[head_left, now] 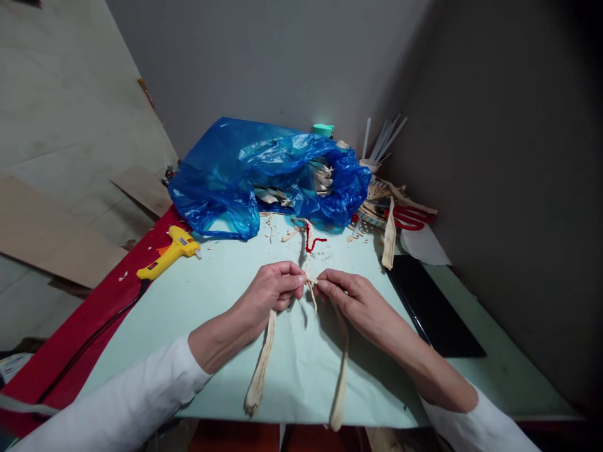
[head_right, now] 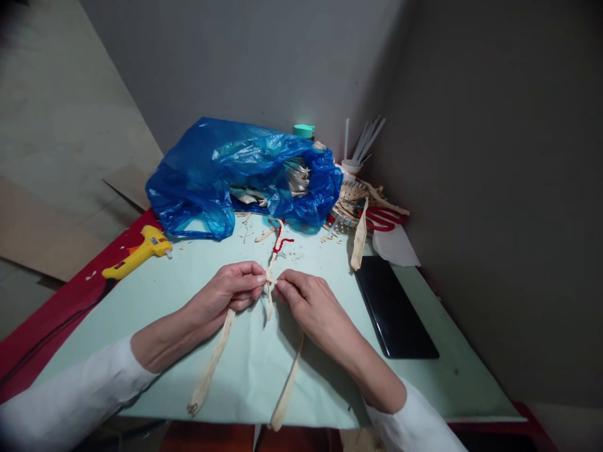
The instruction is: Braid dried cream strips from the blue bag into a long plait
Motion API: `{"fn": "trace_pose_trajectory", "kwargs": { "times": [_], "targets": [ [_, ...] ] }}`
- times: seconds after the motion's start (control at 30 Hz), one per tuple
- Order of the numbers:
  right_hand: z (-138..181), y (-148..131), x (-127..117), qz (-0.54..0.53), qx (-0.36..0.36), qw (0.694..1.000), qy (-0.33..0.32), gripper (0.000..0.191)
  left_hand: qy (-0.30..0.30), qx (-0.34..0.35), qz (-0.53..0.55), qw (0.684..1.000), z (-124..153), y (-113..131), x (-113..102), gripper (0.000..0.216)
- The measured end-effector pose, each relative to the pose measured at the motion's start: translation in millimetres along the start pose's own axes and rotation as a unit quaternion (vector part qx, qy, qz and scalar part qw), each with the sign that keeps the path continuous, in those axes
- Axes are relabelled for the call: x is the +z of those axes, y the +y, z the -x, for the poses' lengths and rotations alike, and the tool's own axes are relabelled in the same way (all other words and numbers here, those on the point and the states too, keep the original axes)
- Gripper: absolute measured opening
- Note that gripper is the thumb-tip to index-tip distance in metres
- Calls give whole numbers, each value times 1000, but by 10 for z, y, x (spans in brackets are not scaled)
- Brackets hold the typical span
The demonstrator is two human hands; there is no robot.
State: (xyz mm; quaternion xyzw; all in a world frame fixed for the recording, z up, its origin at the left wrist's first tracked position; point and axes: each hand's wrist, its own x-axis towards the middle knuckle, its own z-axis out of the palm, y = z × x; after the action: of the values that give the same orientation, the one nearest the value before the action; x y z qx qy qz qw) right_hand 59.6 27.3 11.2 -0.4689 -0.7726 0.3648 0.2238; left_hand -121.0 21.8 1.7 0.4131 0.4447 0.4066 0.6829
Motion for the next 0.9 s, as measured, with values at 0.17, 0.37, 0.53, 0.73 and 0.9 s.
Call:
{"fn": "trace_pose_trajectory", "kwargs": {
  "times": [0.17,0.37,0.53,0.73,0.9],
  "targets": [
    [10,-27,21,157,-8,986,51,27,12,15,-60,998,-7,-27,37,13],
    [70,-79,218,311,41,943,109,27,90,95,-212,968,-7,-176,117,14],
    [126,-156,390,384,-31,910,152,16,92,78,-149,981,19,-142,166,10],
    [145,-166,444,445,-110,868,190,17,59,41,-53,996,70,-70,128,16],
    [150,-258,478,465,-115,862,164,25,57,29,2,998,55,-89,83,16]
  ]
}}
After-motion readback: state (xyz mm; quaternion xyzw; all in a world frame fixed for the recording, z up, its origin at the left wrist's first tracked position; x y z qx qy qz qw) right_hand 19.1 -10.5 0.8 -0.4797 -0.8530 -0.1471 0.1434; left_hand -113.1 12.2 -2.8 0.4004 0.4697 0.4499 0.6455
